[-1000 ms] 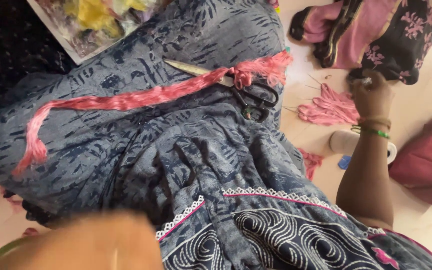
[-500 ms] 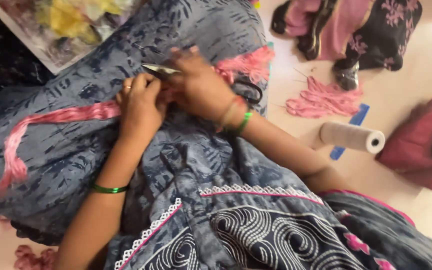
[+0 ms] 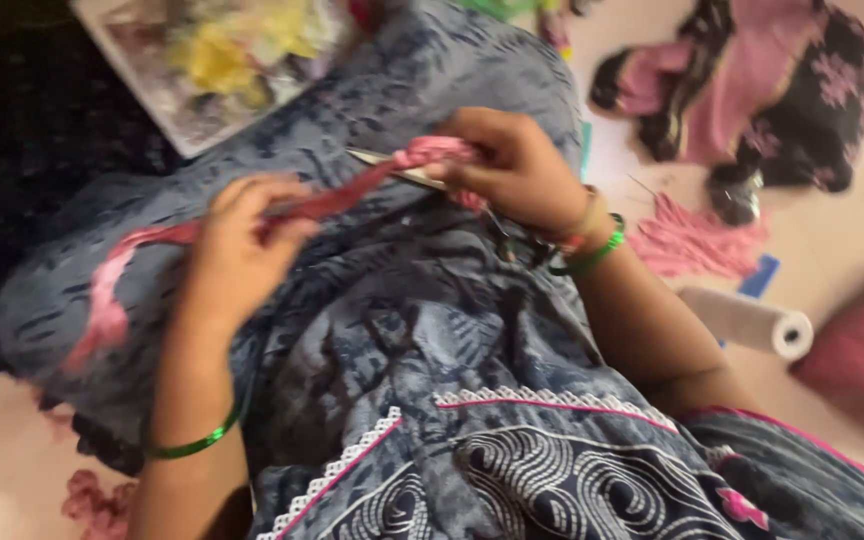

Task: The recorder is cutting and measuring thin strips of pink ribbon and tying them together to create a decorative craft item.

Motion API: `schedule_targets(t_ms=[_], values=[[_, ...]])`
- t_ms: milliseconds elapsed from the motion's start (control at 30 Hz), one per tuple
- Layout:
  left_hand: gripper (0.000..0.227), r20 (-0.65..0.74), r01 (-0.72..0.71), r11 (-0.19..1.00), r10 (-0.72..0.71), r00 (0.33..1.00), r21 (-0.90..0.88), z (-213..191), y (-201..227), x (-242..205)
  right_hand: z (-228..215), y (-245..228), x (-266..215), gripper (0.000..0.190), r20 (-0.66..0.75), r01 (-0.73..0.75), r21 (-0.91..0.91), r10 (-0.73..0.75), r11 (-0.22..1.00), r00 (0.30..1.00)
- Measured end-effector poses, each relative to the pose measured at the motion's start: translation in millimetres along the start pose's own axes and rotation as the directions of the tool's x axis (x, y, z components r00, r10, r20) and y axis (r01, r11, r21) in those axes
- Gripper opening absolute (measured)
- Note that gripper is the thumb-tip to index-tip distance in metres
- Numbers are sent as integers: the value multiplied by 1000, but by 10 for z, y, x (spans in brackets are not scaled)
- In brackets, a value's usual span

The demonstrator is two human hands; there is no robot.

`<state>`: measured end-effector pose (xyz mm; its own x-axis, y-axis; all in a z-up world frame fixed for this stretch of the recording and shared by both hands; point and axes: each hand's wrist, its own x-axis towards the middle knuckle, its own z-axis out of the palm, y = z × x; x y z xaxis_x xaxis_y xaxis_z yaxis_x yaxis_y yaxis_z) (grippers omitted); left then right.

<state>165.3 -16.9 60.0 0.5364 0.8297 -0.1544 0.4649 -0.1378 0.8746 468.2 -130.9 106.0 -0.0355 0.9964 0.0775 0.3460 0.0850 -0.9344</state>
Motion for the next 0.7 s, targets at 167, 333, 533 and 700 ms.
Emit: schedule_targets(t_ms=[167,333,533,700], values=[[59,-36,-583,778,592,805,-234,162,850,48,-41,-229,94,26,159,-298,330,259,896,953],[16,34,-185,920,209,977,-345,405,796,75,-270,-372,150,23,108,-203,245,182,948,977],[20,-172,-508,861,498,850,-18,376,943,1,-198,-482,83,10,-230,83,67,-65,994,971],[24,-198,-574,806,592,781,144,356,988,-36,12,-722,136,24,-103,200,-308,-241,930,965]])
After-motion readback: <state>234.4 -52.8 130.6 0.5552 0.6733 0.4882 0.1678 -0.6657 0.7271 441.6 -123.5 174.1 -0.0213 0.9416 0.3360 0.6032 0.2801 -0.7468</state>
